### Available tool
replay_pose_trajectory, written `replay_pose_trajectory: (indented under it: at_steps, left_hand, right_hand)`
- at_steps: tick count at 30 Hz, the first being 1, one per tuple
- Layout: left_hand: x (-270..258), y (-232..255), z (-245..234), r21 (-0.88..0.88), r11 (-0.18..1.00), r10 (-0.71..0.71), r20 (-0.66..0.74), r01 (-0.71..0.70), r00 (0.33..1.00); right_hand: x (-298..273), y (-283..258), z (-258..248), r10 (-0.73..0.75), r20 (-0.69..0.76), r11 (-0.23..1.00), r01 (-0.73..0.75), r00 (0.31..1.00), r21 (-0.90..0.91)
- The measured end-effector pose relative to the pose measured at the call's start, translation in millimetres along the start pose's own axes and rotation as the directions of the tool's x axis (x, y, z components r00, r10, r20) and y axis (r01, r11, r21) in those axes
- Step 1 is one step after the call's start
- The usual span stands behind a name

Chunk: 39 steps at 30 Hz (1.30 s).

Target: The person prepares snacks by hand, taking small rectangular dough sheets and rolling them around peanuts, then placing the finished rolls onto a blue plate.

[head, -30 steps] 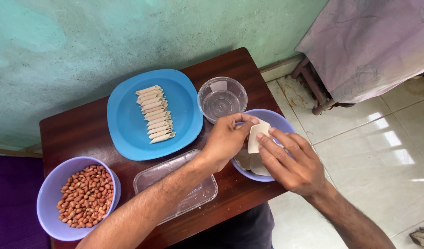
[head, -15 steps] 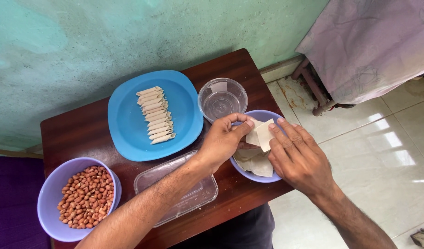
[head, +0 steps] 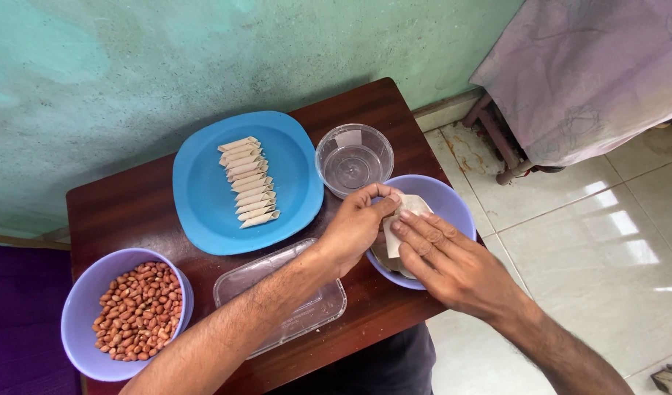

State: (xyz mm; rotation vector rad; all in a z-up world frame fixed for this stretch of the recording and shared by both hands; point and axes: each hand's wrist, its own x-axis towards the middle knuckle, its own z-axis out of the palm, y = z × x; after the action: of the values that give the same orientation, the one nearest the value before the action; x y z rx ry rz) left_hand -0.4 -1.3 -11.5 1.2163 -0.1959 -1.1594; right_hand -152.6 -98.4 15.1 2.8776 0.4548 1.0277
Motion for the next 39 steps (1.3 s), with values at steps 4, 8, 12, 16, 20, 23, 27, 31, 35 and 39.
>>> replay_pose_trajectory:
  at_steps: [4,8,12,16,20,23,27,31,35,39]
  left_hand:
    - [-1,8,-2,0.038,0.999,0.007,0.006,-0.007,1.000]
    - [1,3,-4,0.001,1.000,0.018,0.017,-0.018,1.000]
    - [-3,5,0,0.039,0.999,0.023,0.028,-0.024,0.999]
    - [0,-1,3,0.086,0.996,0.027,0.013,-0.028,1.000]
    - [-4,3,2,0.069,0.997,0.016,0.015,-0.017,1.000]
    - [-6,8,2,0.003,1.000,-0.009,0.022,0.009,1.000]
    - [-22,22,11,0.006,1.000,-0.005,0.050,0.004,0.999]
    - [-15,11,10,-0.024,0.999,0.023,0.052,-0.021,0.998]
    - [-21,16,10,-0.043,0.998,0.049,0.025,-0.048,0.998]
    - [-24,22,7,-0.063,0.996,0.065,0.004,-0.064,0.998]
  right_hand:
    - [-10,11,-1,-0.020,0.018,0.998,0.021,1.000,-0.053]
    - [-18,22,-2,0.021,-0.019,0.994,-0.023,1.000,-0.107]
    - [-16,16,-1,0.099,-0.075,0.995,-0.101,0.992,-0.018]
    - [-11,2,10,0.110,-0.091,0.994,-0.112,0.990,-0.019]
    - [-1,1,8,0.018,-0.049,0.997,-0.021,0.999,-0.072]
    - [-13,13,10,0.015,-0.045,0.991,-0.021,0.999,-0.134]
    - [-3,21,3,0.165,-0.096,0.980,-0.174,0.982,-0.096]
    - [1,18,0,0.311,-0.122,0.949,-0.300,0.943,0.100]
    - [2,15,-8,0.385,-0.053,0.916,-0.375,0.921,0.142]
    - [-3,17,-10,0.455,-0.001,0.874,-0.447,0.891,0.190]
